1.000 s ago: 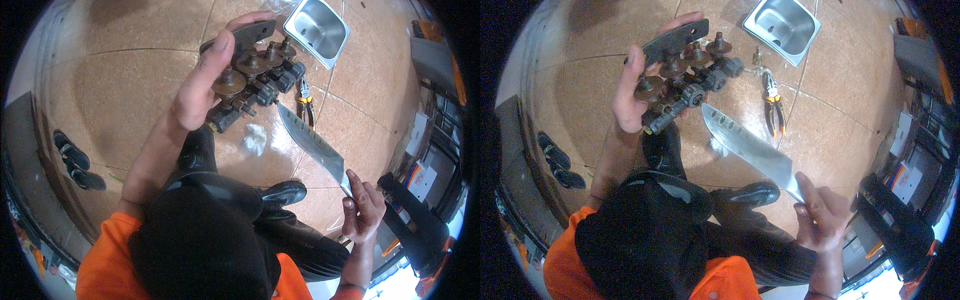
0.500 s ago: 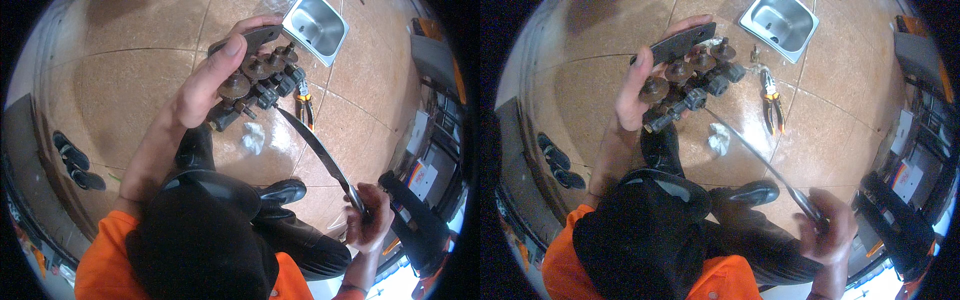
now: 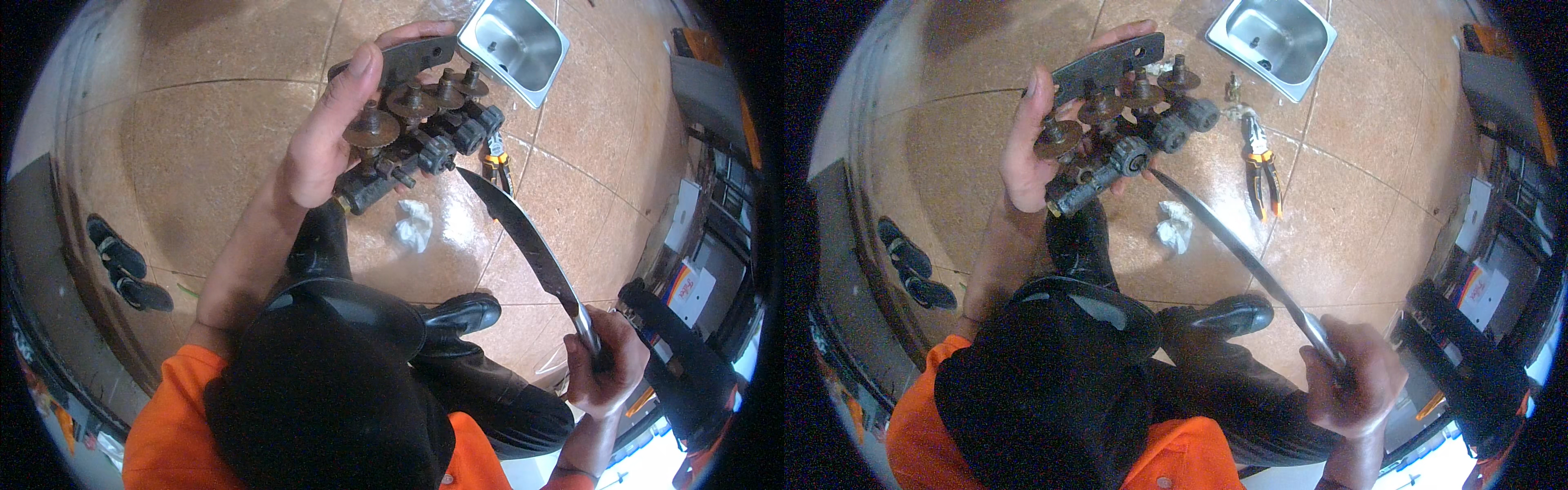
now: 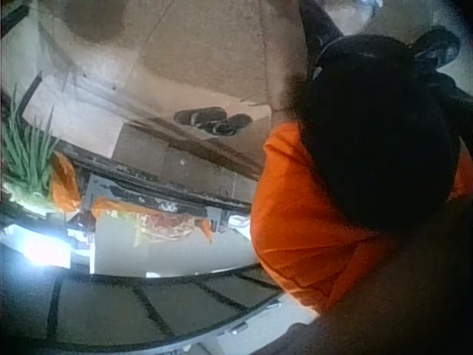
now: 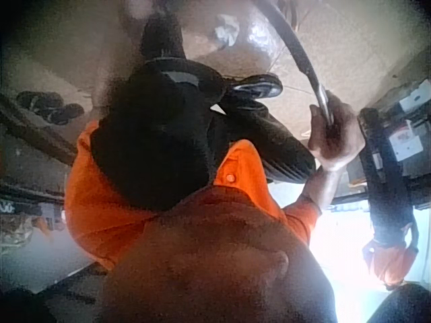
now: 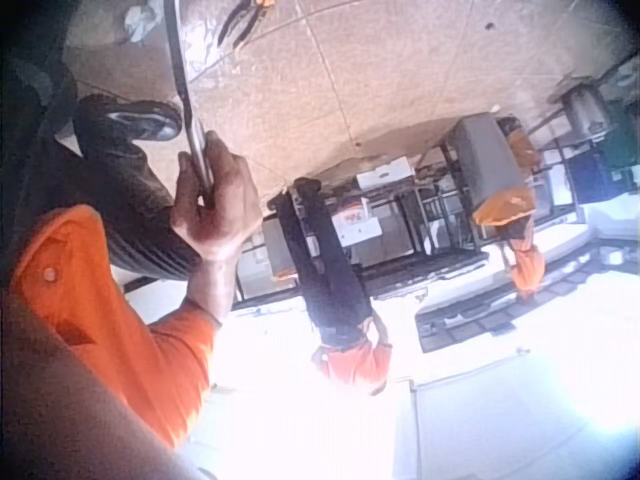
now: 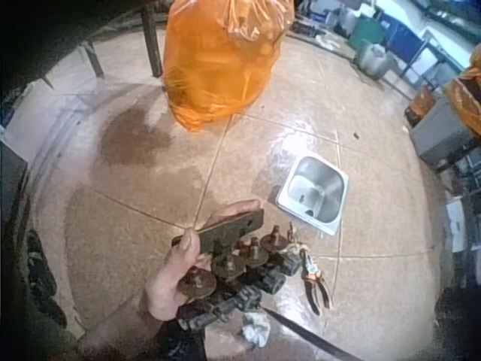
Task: The person sits on the floor and uses a knife to scrape debris from a mechanical component, likely a brake caliper. They then insert small cylindrical parts into the component and use a cloth to wipe the surfaces.
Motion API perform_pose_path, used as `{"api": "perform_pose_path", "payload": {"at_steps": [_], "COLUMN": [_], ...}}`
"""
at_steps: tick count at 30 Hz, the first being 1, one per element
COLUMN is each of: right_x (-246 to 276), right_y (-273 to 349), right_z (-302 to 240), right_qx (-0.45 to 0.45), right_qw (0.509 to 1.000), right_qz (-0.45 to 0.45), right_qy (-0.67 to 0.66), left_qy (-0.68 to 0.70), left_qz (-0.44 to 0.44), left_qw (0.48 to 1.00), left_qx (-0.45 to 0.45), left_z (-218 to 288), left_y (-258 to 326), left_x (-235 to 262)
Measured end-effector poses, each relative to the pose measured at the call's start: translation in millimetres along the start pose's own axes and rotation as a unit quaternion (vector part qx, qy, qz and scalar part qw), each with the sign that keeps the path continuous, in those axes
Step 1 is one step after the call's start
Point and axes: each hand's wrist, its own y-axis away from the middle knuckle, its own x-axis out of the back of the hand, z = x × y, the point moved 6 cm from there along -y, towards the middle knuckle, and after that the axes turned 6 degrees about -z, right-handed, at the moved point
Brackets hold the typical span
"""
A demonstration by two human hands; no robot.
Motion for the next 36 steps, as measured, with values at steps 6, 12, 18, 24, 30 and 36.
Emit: {"api": "perform_pose_path", "payload": {"at_steps": [6, 12, 18, 24, 30, 36], "right_x": [1.8, 1.5, 4.0, 3.0, 3.1, 4.8], "right_y": [-0.7, 1.9, 3.5, 5.3, 6.1, -0.8], "right_z": [-1.4, -2.1, -1.4, 0.2, 1.6, -11.5], "right_qx": [0.003, -0.003, 0.0, -0.01, -0.036, -0.036], "right_qw": [1.0, 1.0, 1.0, 1.0, 0.999, 0.999], "right_qz": [0.005, 0.012, 0.023, 0.023, 0.012, -0.037], "right_qy": [-0.004, 0.004, -0.004, -0.008, -0.014, 0.014], "left_qy": [-0.03, -0.001, 0.042, 0.046, 0.039, 0.01], "left_qz": [0.009, -0.005, 0.005, 0.005, -0.011, 0.004], "left_qw": [0.999, 1.0, 0.999, 0.999, 0.999, 1.0], "left_qx": [-0.011, -0.001, 0.0, -0.003, -0.016, -0.022], "left_z": [3.9, 1.6, -2.3, 0.3, 2.7, -2.6], "left_y": [-0.7, -0.1, -1.7, -0.4, -1.0, -3.4], "left_x": [-0.9, -0.8, -0.7, -1.4, -3.1, -0.9]}}
